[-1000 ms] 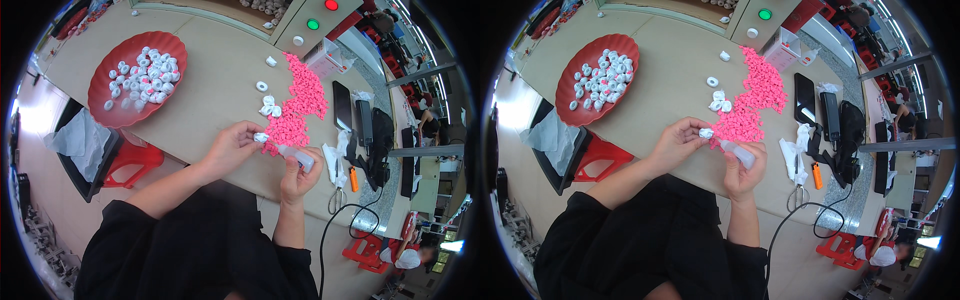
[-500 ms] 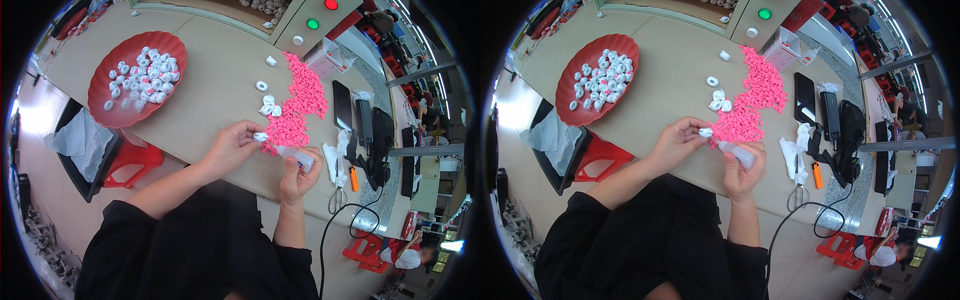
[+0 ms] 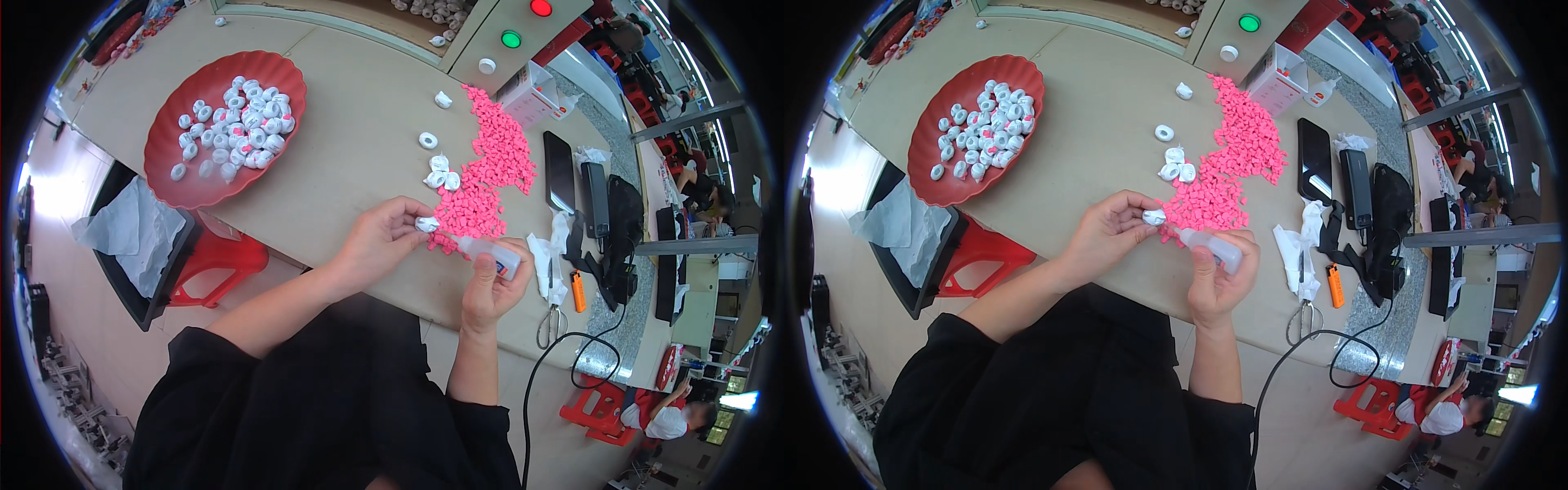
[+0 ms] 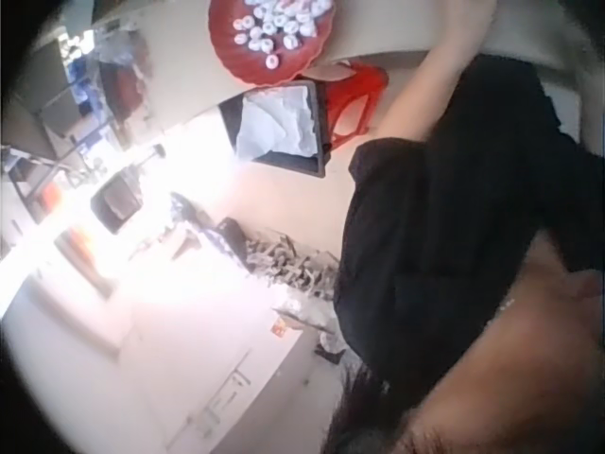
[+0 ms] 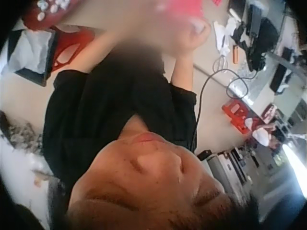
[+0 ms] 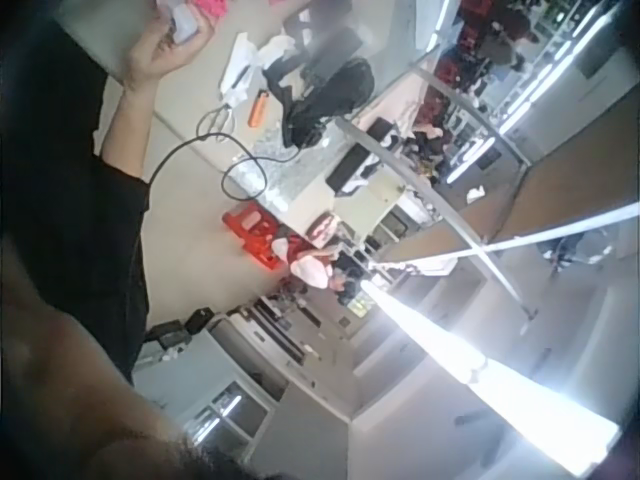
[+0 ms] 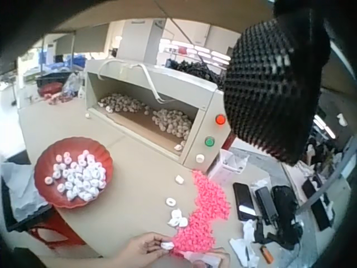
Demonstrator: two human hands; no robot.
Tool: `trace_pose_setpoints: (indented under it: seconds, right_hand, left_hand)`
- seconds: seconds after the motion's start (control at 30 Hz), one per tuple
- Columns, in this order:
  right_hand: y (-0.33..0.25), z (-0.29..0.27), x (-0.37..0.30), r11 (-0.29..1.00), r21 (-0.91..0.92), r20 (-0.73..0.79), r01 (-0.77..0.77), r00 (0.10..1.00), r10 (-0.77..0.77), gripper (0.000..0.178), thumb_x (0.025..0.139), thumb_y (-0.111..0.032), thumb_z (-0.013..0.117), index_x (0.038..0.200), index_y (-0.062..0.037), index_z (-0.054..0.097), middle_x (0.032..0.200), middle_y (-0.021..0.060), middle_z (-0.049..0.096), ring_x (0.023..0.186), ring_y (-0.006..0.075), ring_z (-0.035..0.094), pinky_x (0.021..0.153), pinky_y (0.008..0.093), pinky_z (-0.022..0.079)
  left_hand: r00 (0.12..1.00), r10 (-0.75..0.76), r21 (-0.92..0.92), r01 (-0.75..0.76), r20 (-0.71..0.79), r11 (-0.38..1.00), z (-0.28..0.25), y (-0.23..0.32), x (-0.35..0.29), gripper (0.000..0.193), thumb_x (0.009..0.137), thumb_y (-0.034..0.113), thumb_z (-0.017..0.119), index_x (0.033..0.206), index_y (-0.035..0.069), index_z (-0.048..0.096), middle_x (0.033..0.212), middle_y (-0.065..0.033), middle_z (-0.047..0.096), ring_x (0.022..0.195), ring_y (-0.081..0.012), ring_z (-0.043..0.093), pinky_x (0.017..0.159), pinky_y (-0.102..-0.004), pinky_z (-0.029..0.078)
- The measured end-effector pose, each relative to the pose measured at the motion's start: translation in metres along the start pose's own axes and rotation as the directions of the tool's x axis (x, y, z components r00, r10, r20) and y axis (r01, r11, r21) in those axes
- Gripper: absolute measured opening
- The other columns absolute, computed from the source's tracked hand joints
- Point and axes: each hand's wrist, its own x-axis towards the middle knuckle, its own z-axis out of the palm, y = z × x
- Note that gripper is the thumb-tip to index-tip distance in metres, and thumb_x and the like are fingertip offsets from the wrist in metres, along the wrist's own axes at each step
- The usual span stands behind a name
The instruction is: The person applies glue from a small bottle to white ring-shaped objects and attaches pink foam pieces to them. The person handles the items one at a time, repeatedly picking up a white ring, applying adhesive, and pressing a pink piece onto it. Finished items are placed into a red tray on the table.
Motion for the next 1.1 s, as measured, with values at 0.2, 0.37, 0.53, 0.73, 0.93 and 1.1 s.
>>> trace_pose_setpoints:
  seconds: [0.2, 0.37, 0.53, 0.73, 0.93, 1.1]
  right_hand:
    - [0.001, -0.020, 0.018, 0.648, 0.724, -0.131, -0.236, 0.876, 0.465, 0.035, 0.082, -0.012, 0.062, 0.109, 0.0036, 0.046, 0.096, 0.0127, 0.052, 0.074, 0.0161, 0.053, 0.066, 0.0233, 0.045]
    - [-0.014, -0.040, 0.016, 0.796, 0.407, -0.093, -0.448, 0.847, 0.524, 0.041, 0.074, -0.001, 0.068, 0.111, 0.0007, 0.050, 0.094, 0.0105, 0.056, 0.084, 0.0175, 0.057, 0.075, 0.0271, 0.048]
    - [-0.016, -0.071, 0.010, 0.866, -0.061, -0.118, -0.497, 0.865, 0.488, 0.039, 0.066, 0.001, 0.074, 0.099, 0.0007, 0.054, 0.089, 0.0059, 0.057, 0.081, 0.0117, 0.055, 0.070, 0.0224, 0.045]
    - [-0.012, -0.068, 0.007, 0.846, -0.497, 0.145, -0.192, 0.943, 0.299, 0.026, 0.068, -0.003, 0.064, 0.092, -0.0009, 0.054, 0.084, 0.0047, 0.058, 0.074, 0.0130, 0.055, 0.065, 0.0258, 0.043]
    - [-0.001, -0.058, 0.023, 0.833, -0.551, 0.462, 0.046, 0.848, 0.259, 0.022, 0.062, 0.000, 0.064, 0.083, -0.0076, 0.065, 0.071, 0.0055, 0.055, 0.071, 0.0198, 0.053, 0.062, 0.0298, 0.042]
    - [-0.007, -0.052, 0.040, 0.780, -0.560, 0.657, 0.279, 0.723, 0.213, 0.023, 0.064, -0.003, 0.066, 0.086, -0.0111, 0.068, 0.071, 0.0035, 0.056, 0.070, 0.0215, 0.052, 0.061, 0.0318, 0.042]
  left_hand:
    - [0.999, -0.030, 0.026, 0.030, -0.016, 0.999, -0.001, -0.002, 0.002, 0.024, 0.083, -0.007, 0.053, 0.106, -0.003, 0.048, 0.102, -0.0080, 0.056, 0.095, -0.0123, 0.056, 0.084, -0.0242, 0.046]
    - [1.000, -0.020, 0.009, 0.020, 0.018, 1.000, -0.004, -0.004, 0.002, 0.026, 0.083, -0.008, 0.053, 0.107, -0.003, 0.047, 0.102, -0.0081, 0.056, 0.095, -0.0124, 0.056, 0.085, -0.0245, 0.045]
    - [0.999, -0.032, 0.038, 0.031, 0.014, 0.999, -0.002, -0.002, 0.001, 0.026, 0.082, -0.009, 0.053, 0.107, -0.003, 0.048, 0.102, -0.0085, 0.056, 0.095, -0.0126, 0.056, 0.085, -0.0247, 0.045]
    - [0.999, -0.024, 0.036, 0.023, 0.021, 0.999, -0.002, -0.002, 0.002, 0.026, 0.082, -0.008, 0.053, 0.107, -0.003, 0.048, 0.102, -0.0088, 0.057, 0.095, -0.0127, 0.056, 0.085, -0.0245, 0.046]
    - [0.999, -0.045, 0.047, 0.044, 0.019, 0.998, -0.001, 0.001, 0.002, 0.025, 0.082, -0.008, 0.053, 0.107, -0.003, 0.048, 0.101, -0.0085, 0.057, 0.094, -0.0122, 0.057, 0.084, -0.0240, 0.046]
    - [0.999, -0.045, 0.046, 0.044, 0.013, 0.998, -0.002, 0.003, 0.000, 0.025, 0.083, -0.007, 0.053, 0.106, -0.003, 0.048, 0.100, -0.0081, 0.057, 0.093, -0.0116, 0.057, 0.084, -0.0234, 0.046]
